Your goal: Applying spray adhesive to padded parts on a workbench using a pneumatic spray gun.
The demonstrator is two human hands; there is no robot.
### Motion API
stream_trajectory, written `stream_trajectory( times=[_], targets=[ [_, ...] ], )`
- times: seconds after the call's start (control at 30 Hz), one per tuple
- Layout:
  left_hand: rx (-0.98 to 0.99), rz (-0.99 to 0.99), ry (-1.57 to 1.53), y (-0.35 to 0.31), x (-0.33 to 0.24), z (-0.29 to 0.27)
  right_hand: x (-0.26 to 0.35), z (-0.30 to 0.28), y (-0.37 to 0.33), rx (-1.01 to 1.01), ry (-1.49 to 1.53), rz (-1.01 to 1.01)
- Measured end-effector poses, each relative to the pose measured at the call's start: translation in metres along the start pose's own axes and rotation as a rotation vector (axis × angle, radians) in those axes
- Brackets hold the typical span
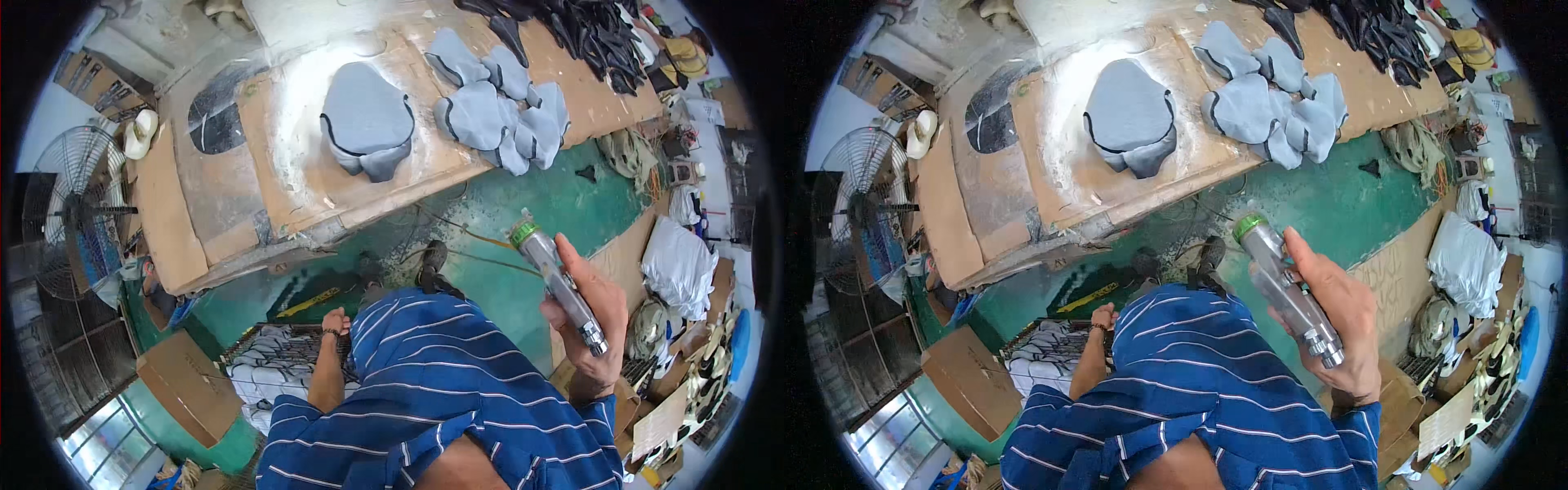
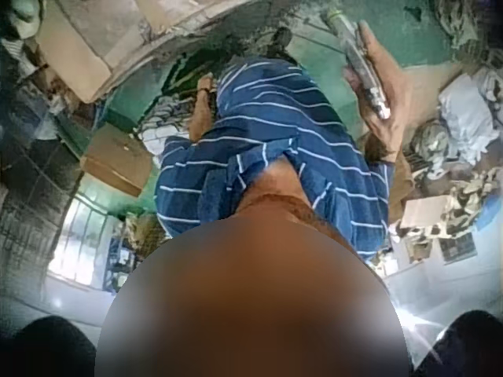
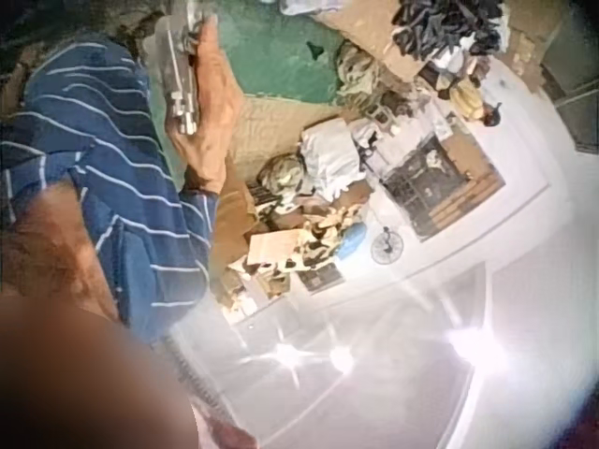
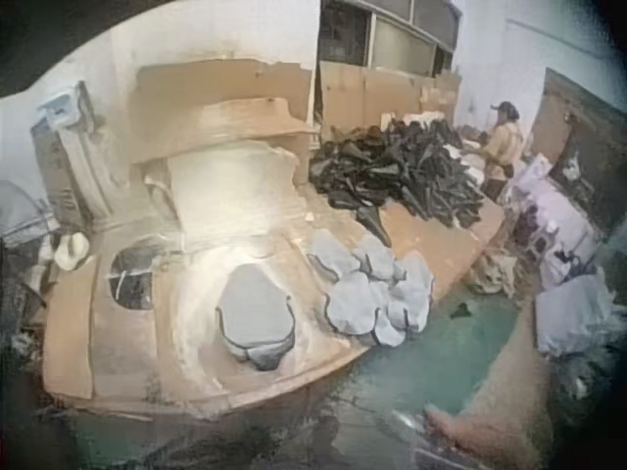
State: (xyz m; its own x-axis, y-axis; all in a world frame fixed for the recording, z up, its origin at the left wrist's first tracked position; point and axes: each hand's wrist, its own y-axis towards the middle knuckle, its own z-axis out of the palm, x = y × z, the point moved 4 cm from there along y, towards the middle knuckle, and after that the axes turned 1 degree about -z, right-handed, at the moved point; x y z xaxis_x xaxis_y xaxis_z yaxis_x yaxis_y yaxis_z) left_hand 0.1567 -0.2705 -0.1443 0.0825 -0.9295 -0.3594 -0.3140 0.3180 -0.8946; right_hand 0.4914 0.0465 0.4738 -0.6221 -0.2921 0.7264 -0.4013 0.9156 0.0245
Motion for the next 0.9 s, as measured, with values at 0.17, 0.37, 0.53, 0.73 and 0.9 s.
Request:
stream_trajectory(
  times=[0.17,0.37,0.53,0.73,0.9],
  targets=[
    [-0.004,-0.091,-0.252,0.024,0.000,-0.027,0.043,0.023,0.000,-0.055,-0.140,-0.010],
    [0.024,-0.046,-0.233,0.051,-0.020,-0.039,0.096,0.054,-0.013,-0.017,-0.239,0.004],
    [0.137,-0.062,-0.295,0.072,-0.007,-0.049,0.129,0.081,-0.027,-0.086,-0.246,0.021],
    [0.070,-0.060,-0.256,0.071,-0.003,-0.046,0.165,0.109,-0.043,0.029,-0.432,-0.183],
    [0.063,-0.054,-0.192,0.066,0.008,-0.050,0.174,0.112,-0.061,0.044,-0.445,-0.178]
  ],
)
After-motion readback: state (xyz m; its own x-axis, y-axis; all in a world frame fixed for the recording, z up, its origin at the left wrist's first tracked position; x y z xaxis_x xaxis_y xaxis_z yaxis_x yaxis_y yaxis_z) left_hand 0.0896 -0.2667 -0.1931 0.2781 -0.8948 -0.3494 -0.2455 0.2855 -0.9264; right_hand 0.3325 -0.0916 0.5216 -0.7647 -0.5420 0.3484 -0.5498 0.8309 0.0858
